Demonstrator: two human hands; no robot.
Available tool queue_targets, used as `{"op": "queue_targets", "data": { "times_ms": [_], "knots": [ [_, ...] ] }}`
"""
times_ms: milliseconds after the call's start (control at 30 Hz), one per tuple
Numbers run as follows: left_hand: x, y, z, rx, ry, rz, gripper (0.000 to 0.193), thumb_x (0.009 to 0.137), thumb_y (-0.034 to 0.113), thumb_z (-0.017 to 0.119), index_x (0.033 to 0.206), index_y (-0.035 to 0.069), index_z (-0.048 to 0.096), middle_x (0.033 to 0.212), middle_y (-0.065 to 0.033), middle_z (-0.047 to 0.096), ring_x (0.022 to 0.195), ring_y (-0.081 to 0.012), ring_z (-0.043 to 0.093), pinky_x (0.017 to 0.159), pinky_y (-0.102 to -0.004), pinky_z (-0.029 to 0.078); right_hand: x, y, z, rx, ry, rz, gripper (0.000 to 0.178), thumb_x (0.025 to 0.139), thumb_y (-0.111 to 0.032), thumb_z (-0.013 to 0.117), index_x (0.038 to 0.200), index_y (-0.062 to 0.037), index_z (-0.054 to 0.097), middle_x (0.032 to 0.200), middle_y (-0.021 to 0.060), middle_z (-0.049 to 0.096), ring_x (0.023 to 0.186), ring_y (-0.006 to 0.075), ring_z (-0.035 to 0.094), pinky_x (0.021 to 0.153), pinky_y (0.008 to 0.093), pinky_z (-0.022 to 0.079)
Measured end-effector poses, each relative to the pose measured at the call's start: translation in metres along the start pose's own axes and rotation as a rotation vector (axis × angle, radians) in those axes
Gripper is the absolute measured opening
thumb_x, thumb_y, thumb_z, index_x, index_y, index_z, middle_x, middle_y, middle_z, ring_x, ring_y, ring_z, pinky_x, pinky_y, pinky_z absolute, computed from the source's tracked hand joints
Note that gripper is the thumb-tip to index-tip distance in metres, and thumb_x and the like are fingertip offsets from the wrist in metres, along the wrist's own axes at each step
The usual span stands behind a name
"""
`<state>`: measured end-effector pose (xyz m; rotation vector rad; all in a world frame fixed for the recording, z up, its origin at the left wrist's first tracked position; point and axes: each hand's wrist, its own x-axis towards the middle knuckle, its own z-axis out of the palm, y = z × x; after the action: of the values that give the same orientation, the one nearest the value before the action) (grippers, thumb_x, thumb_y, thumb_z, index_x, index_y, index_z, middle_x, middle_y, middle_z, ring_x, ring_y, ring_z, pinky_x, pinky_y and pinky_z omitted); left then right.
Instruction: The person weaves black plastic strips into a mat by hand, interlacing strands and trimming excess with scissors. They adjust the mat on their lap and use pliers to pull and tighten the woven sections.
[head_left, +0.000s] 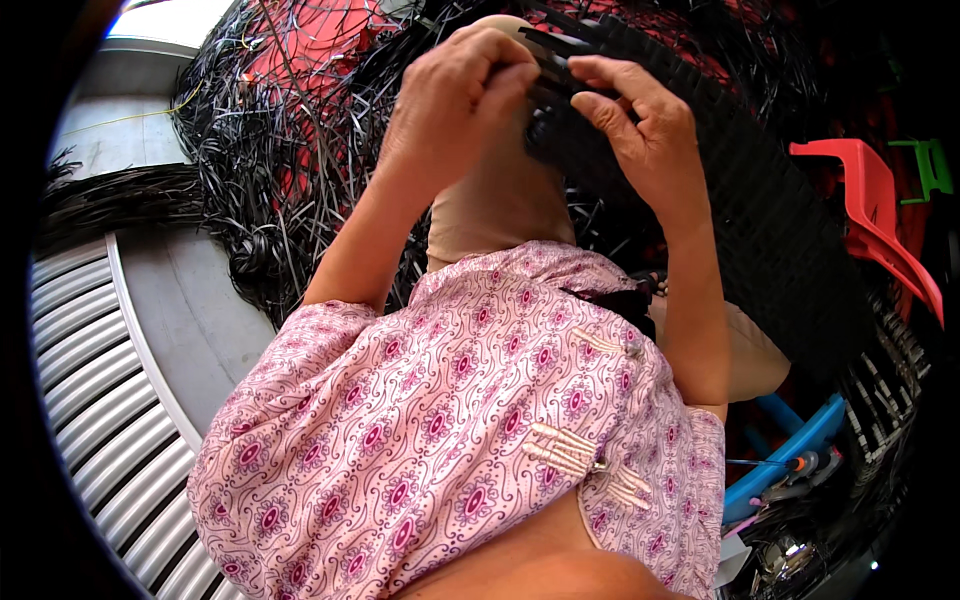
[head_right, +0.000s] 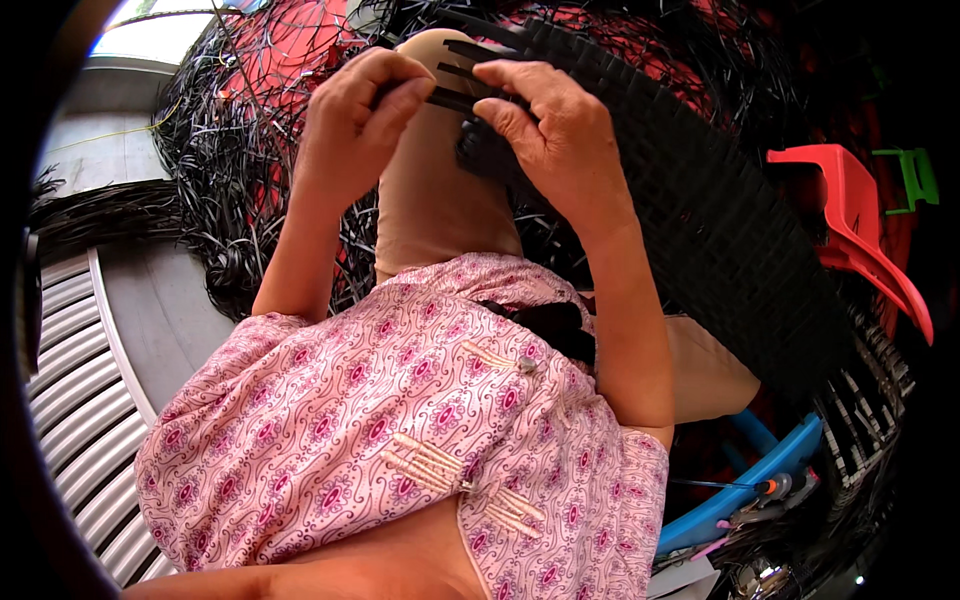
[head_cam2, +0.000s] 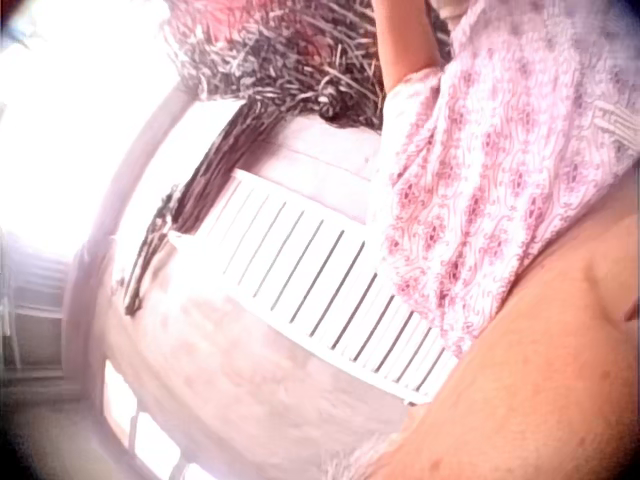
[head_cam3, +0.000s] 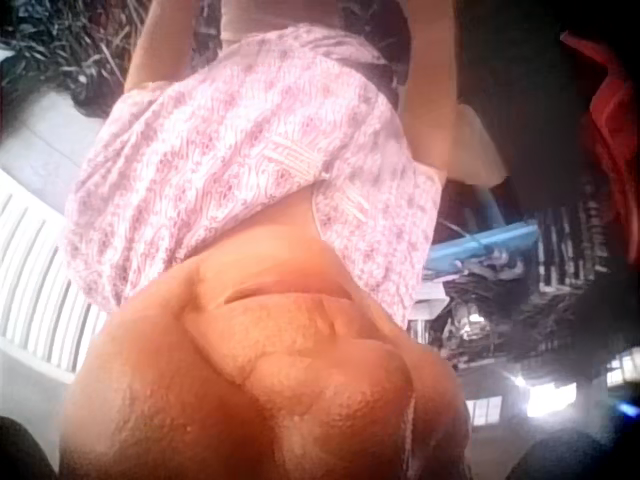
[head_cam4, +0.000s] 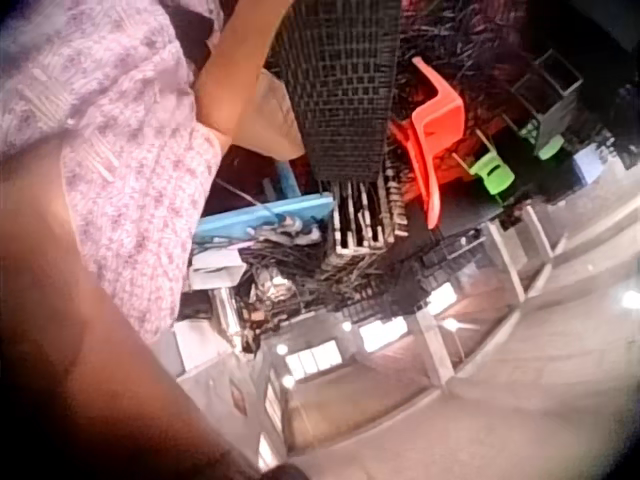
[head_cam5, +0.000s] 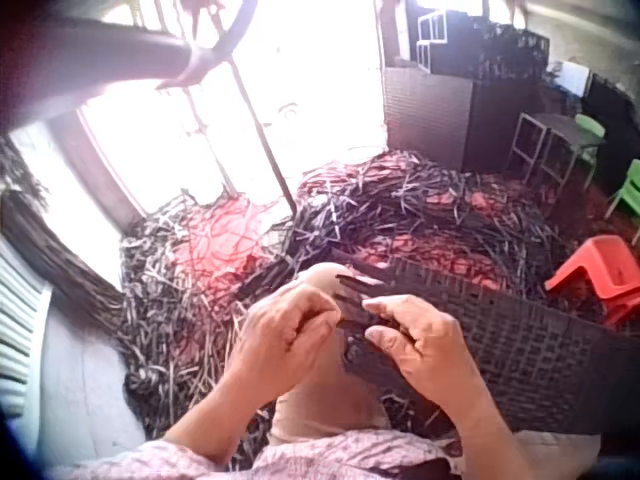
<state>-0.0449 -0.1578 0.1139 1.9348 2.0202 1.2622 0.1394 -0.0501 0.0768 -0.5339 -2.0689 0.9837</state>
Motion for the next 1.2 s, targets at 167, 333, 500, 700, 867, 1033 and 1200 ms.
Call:
{"op": "queue_targets", "data": {
  "times_ms": [167,333,500,700,867,1033,1200],
  "knots": [
    [0.017,0.011,0.02,-0.08,0.026,0.103,0.013,0.089,0.012,0.071,0.096,0.002,0.068,0.086,-0.009,0.067,0.075,-0.023,0.067,0.071,-0.0317,0.052,-0.005,0.007,-0.011,0.44,-0.066,0.228,0.019,0.098,-0.01,0.068,0.11,0.0033,0.072,0.095,0.0051,0.076,0.083,0.0086,0.068,0.078,0.0229,0.056],
    [0.002,-0.02,0.053,0.051,-0.002,0.01,0.018,0.087,0.019,0.075,0.099,0.005,0.073,0.093,-0.0069,0.071,0.072,-0.023,0.068,0.068,-0.0324,0.053,-0.016,0.011,-0.015,0.629,0.219,0.505,0.021,0.097,-0.01,0.07,0.11,0.0062,0.072,0.098,0.0077,0.076,0.077,0.0077,0.065,0.069,0.0199,0.052],
    [-0.009,-0.029,0.077,0.239,-0.13,-0.166,0.034,0.083,0.04,0.078,0.092,0.008,0.071,0.089,-0.0075,0.067,0.08,-0.0273,0.069,0.074,-0.0403,0.052,-0.021,0.012,-0.011,0.496,0.245,0.546,0.02,0.095,-0.01,0.072,0.11,0.0039,0.073,0.094,0.0054,0.075,0.069,0.005,0.06,0.062,0.0192,0.048],
    [-0.006,-0.023,0.084,0.262,-0.109,-0.186,0.03,0.084,0.034,0.076,0.093,0.006,0.07,0.09,-0.012,0.069,0.083,-0.0325,0.069,0.076,-0.0434,0.053,-0.022,0.018,-0.003,0.284,0.223,0.54,0.015,0.092,-0.009,0.074,0.104,0.0005,0.075,0.085,0.0015,0.073,0.063,0.0045,0.058,0.059,0.0202,0.049],
    [-0.007,-0.014,0.091,0.302,-0.083,-0.198,0.023,0.086,0.024,0.071,0.096,0.003,0.069,0.092,-0.0148,0.071,0.084,-0.0343,0.07,0.078,-0.0444,0.054,-0.022,0.012,0.0,0.15,0.179,0.572,0.015,0.089,-0.008,0.076,0.102,-0.0004,0.075,0.081,0.0039,0.074,0.064,0.006,0.063,0.059,0.0226,0.052],
    [-0.012,-0.024,0.093,0.222,-0.018,-0.153,0.019,0.087,0.018,0.068,0.098,0.002,0.07,0.093,-0.0154,0.072,0.086,-0.0343,0.071,0.079,-0.0436,0.055,-0.024,0.019,0.005,-0.052,0.104,0.471,0.015,0.087,-0.008,0.075,0.1,-0.0002,0.075,0.086,0.0129,0.075,0.07,0.0201,0.071,0.066,0.0318,0.056],
    [-0.014,-0.031,0.094,0.13,0.016,-0.125,0.017,0.087,0.014,0.068,0.098,0.001,0.071,0.094,-0.0155,0.072,0.088,-0.0335,0.071,0.081,-0.0412,0.055,-0.022,0.021,0.012,-0.294,0.07,0.289,0.014,0.088,-0.013,0.072,0.096,-0.0018,0.075,0.092,0.0166,0.074,0.084,0.0353,0.072,0.076,0.0423,0.058]
  ]
}}
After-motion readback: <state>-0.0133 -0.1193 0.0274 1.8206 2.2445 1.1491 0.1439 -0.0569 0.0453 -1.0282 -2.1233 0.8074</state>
